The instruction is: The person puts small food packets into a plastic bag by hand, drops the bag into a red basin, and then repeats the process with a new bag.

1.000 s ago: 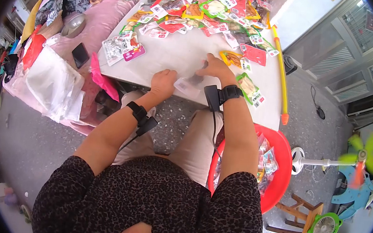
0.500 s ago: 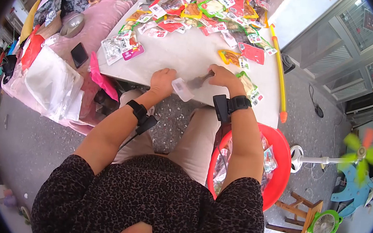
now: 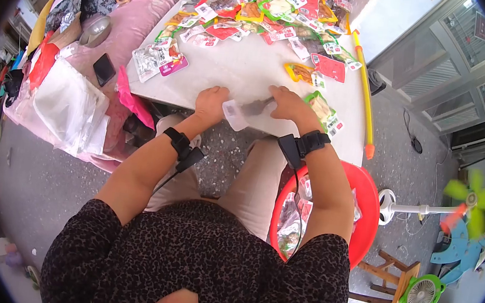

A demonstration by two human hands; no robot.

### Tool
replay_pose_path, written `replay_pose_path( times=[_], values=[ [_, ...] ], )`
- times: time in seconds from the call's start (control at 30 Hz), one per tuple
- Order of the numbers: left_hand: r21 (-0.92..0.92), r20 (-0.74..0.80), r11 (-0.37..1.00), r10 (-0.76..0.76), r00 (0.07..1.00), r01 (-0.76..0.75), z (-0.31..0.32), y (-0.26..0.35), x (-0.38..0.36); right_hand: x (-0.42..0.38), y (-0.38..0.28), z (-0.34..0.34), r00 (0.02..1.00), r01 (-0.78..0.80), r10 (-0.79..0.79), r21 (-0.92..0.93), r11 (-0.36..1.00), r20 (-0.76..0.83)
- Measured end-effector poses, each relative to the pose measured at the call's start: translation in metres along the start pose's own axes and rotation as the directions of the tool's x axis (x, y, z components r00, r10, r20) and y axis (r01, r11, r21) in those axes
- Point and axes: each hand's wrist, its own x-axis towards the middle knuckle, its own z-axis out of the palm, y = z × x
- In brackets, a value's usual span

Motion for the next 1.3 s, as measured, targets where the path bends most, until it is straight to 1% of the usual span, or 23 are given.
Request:
replay_pose_path(
  times=[0.1, 0.2, 0.3, 0.33, 0.4, 0.47, 0.5, 0.6, 0.63, 0.73, 0.83, 0.93, 1.03, 1.13, 1.23, 1.3],
  values=[
    [-0.022, 0.002, 1.0, -0.001, 1.0, 0.001, 0.002, 0.0, -0.001, 0.006, 0.019, 0.014, 1.0, -0.005, 0.005, 0.221, 0.975, 0.003],
    [-0.033, 0.002, 0.999, -0.009, 1.0, 0.009, -0.002, 0.001, 0.0, -0.003, 0.019, 0.013, 0.995, -0.083, 0.095, 0.245, 0.966, -0.038],
    [-0.022, 0.016, 1.0, -0.017, 1.0, 0.018, -0.003, 0.004, 0.0, -0.016, 0.016, 0.01, 0.991, -0.086, 0.121, 0.443, 0.892, -0.049],
    [-0.012, 0.017, 1.0, -0.023, 1.0, 0.023, -0.003, 0.004, 0.001, -0.022, 0.014, 0.008, 0.979, -0.135, 0.201, 0.608, 0.782, -0.041],
    [-0.019, 0.027, 0.999, -0.027, 0.999, 0.027, -0.006, 0.006, 0.001, -0.034, 0.008, 0.006, 0.939, -0.192, 0.342, 0.861, 0.471, 0.023],
    [-0.019, 0.043, 0.999, -0.036, 0.998, 0.037, -0.01, 0.008, 0.002, -0.04, 0.018, 0.021, 0.937, -0.128, 0.344, 0.972, 0.195, 0.055],
    [-0.014, 0.054, 0.999, -0.041, 0.998, 0.042, -0.012, 0.009, 0.002, -0.045, 0.015, 0.024, 0.937, -0.092, 0.343, 0.995, 0.048, 0.07],
    [-0.033, 0.114, 0.995, -0.094, 0.989, 0.098, -0.007, 0.004, 0.006, -0.065, -0.001, 0.027, 0.918, 0.099, 0.395, 0.988, -0.118, -0.045],
    [-0.044, 0.142, 0.991, -0.118, 0.983, 0.125, -0.007, 0.004, 0.006, -0.068, -0.008, 0.028, 0.901, 0.168, 0.423, 0.975, -0.147, -0.091],
    [-0.091, 0.283, 0.973, -0.177, 0.943, 0.21, -0.013, 0.008, 0.009, -0.078, -0.03, 0.02, 0.906, 0.248, 0.4, 0.94, -0.233, -0.14],
    [-0.134, 0.306, 0.958, -0.205, 0.93, 0.255, -0.017, 0.016, 0.009, -0.07, -0.035, 0.027, 0.853, 0.278, 0.498, 0.943, -0.184, -0.154],
    [-0.106, 0.302, 0.954, -0.236, 0.924, 0.279, -0.018, 0.016, 0.009, -0.07, -0.04, 0.026, 0.846, 0.245, 0.511, 0.962, -0.118, -0.153],
    [-0.102, 0.258, 0.952, -0.253, 0.932, 0.287, -0.022, 0.015, 0.007, -0.072, -0.038, 0.028, 0.822, 0.249, 0.552, 0.96, -0.128, -0.139],
    [-0.117, 0.261, 0.961, -0.215, 0.941, 0.252, -0.023, 0.018, 0.006, -0.074, -0.037, 0.028, 0.846, 0.276, 0.505, 0.95, -0.146, -0.169],
    [-0.078, 0.288, 0.972, -0.191, 0.938, 0.222, -0.027, 0.03, 0.007, -0.072, -0.045, 0.028, 0.847, 0.325, 0.488, 0.933, -0.157, -0.213],
    [-0.025, 0.32, 0.979, -0.185, 0.929, 0.203, -0.037, 0.041, 0.01, -0.069, -0.049, 0.027, 0.834, 0.298, 0.515, 0.947, -0.118, -0.198]
  ],
)
